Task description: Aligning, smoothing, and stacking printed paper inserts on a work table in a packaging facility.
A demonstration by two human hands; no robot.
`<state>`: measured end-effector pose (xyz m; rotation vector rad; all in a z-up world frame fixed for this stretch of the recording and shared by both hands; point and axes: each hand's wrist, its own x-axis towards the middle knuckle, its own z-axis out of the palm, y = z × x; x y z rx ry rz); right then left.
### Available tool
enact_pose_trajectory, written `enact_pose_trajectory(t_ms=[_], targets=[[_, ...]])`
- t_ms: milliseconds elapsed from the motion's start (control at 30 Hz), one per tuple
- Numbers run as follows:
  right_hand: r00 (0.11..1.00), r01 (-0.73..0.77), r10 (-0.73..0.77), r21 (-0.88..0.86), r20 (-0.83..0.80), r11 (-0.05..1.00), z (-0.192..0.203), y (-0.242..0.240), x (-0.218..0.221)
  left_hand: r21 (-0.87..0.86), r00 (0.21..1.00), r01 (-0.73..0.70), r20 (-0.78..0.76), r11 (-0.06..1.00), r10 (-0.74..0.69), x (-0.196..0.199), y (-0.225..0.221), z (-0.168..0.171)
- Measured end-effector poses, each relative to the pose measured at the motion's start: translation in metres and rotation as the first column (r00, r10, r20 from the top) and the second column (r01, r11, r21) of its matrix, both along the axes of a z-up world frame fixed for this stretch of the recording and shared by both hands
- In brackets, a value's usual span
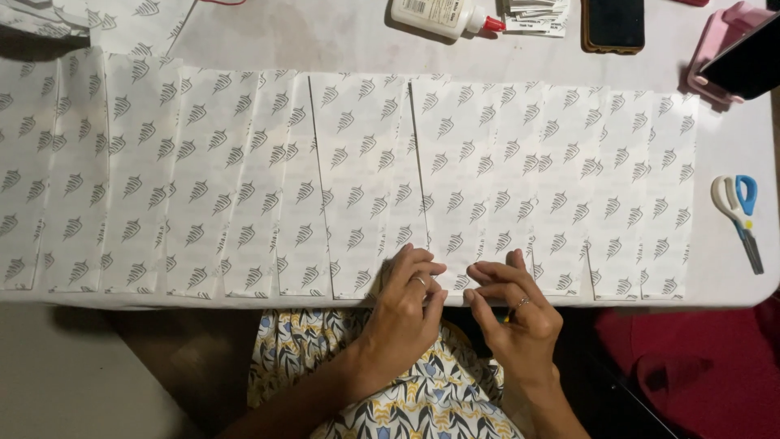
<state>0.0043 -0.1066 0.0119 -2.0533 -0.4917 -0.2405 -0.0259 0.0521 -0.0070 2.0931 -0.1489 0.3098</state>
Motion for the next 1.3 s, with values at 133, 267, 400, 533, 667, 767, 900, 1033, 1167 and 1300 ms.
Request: enact_pose_trajectory(t_ms=[133, 267, 400, 533, 667, 767, 900, 1033, 1167, 1300], targets=[[0.999, 0.035, -0.035, -0.004, -0.026, 0.999, 0.001, 0.002, -0.001, -0.015, 0.998, -0.026, -0.057, 1.0, 0.025, 0.001, 0.0, 0.01], [0.999, 0.036, -0.033, -0.094, 0.028, 0.995, -0.008, 0.004, -0.002, -0.06, 0.991, -0.04, -0.128, 0.997, 0.032, 0.0, -0.002, 0.008], [0.995, 0.05, -0.045, 0.047, -0.093, 0.998, -0.002, 0.004, -0.003, -0.095, 0.985, -0.047, -0.172, 0.994, 0.03, -0.003, 0.001, 0.013], [0.996, 0.04, -0.036, 0.045, -0.084, 0.998, -0.003, 0.003, -0.003, -0.077, 0.98, -0.047, -0.194, 0.996, 0.031, -0.004, -0.004, 0.012], [0.998, 0.029, -0.028, 0.017, -0.054, 0.999, -0.003, 0.003, -0.004, 0.169, 0.996, -0.087, -0.003, 0.982, 0.089, 0.0, -0.01, -0.005], [0.997, 0.038, -0.035, 0.036, -0.073, 0.999, -0.004, 0.002, -0.004, 0.171, 0.998, -0.056, -0.008, 0.984, 0.058, -0.001, -0.007, -0.005], [0.997, 0.019, -0.02, -0.014, -0.071, 1.0, 0.003, 0.001, -0.004, -0.064, 0.993, 0.058, -0.101, 0.996, -0.064, -0.007, -0.002, 0.007], [0.999, 0.042, -0.044, -0.057, -0.024, 0.997, 0.003, 0.011, -0.004, 0.046, 0.997, 0.024, -0.079, 0.999, -0.02, -0.006, -0.004, 0.004], [0.998, 0.053, -0.049, -0.119, 0.035, 0.991, -0.006, 0.011, -0.007, 0.07, 1.0, 0.002, 0.024, 0.998, -0.004, -0.008, -0.003, 0.0], [1.0, 0.017, -0.019, -0.086, -0.022, 0.996, 0.008, 0.008, -0.005, -0.011, 0.983, 0.127, 0.133, 0.992, -0.125, -0.012, 0.007, -0.004]])
